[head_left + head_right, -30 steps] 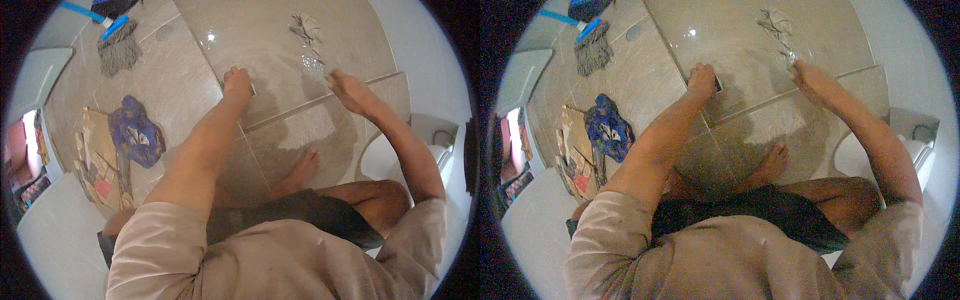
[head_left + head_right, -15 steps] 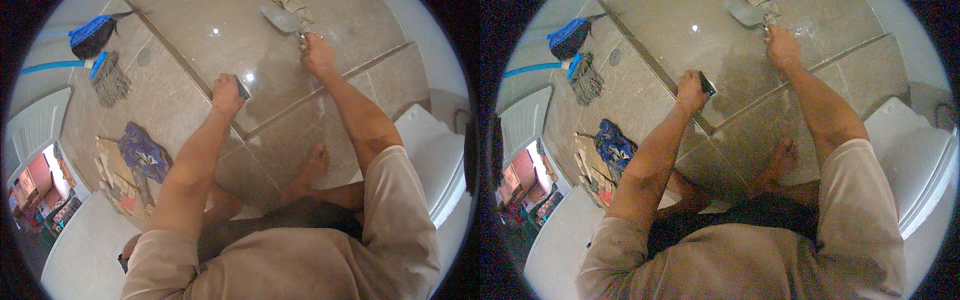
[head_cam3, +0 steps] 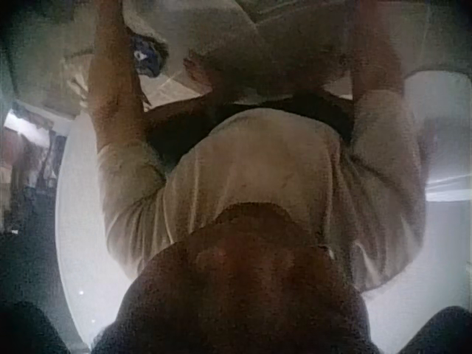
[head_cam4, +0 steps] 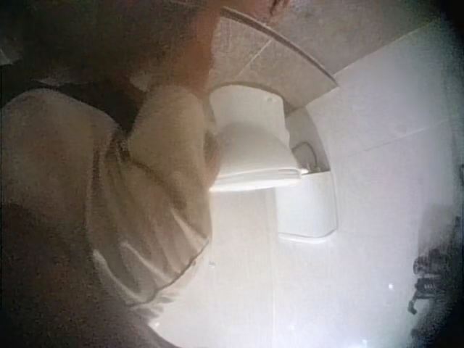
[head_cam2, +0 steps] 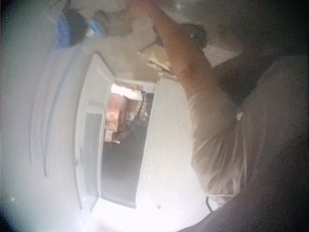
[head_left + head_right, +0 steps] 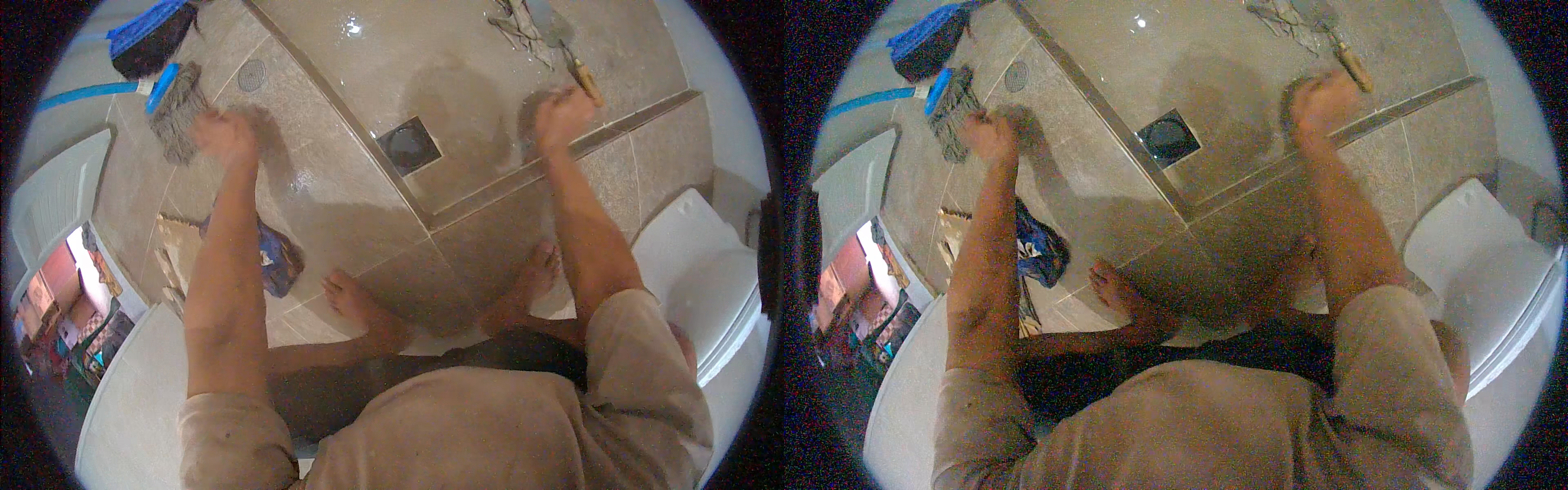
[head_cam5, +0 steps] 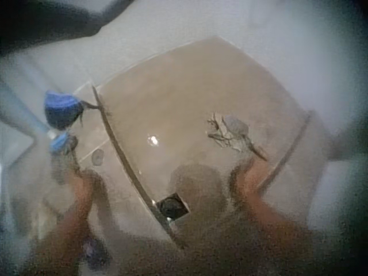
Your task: The person kneels on a tiled floor and uses a trowel to apply grout into the gaps between floor tiles. They then use a cloth to wipe the excess grout from the tile surfaces and clean the area around a floor drain.
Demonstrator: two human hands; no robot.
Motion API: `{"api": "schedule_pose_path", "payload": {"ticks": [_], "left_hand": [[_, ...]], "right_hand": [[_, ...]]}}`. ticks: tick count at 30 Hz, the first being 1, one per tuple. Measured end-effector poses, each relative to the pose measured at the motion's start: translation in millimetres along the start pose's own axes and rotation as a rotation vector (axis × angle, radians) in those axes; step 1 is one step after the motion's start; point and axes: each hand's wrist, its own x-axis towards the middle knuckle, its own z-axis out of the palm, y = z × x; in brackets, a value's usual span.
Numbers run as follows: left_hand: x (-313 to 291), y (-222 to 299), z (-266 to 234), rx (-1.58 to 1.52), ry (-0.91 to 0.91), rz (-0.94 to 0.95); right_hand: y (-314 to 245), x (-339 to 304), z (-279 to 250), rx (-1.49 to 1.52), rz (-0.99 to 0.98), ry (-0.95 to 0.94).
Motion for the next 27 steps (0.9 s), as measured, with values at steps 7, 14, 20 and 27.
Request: {"api": "schedule_pose_path", "payload": {"ticks": [7,14,20,27], "left_hand": [[-3.0,-34.1,17.3,0.519,-0.708,-0.306],[-4.2,-40.8,56.1,0.345,-0.024,-0.940],[3.2,-29.0,59.8,0.387,0.014,-0.991],[4.0,-32.3,77.2,0.407,-0.022,-0.949]], "right_hand": [[-113.8,-152.8,-13.0,0.370,-0.223,-0.691],[-184.9,-186.2,-42.6,0.335,0.113,-0.686],[-164.0,-184.2,-16.7,0.214,-0.354,-0.604],[-159.6,-168.5,-14.0,0.037,-0.545,-0.795]]}}
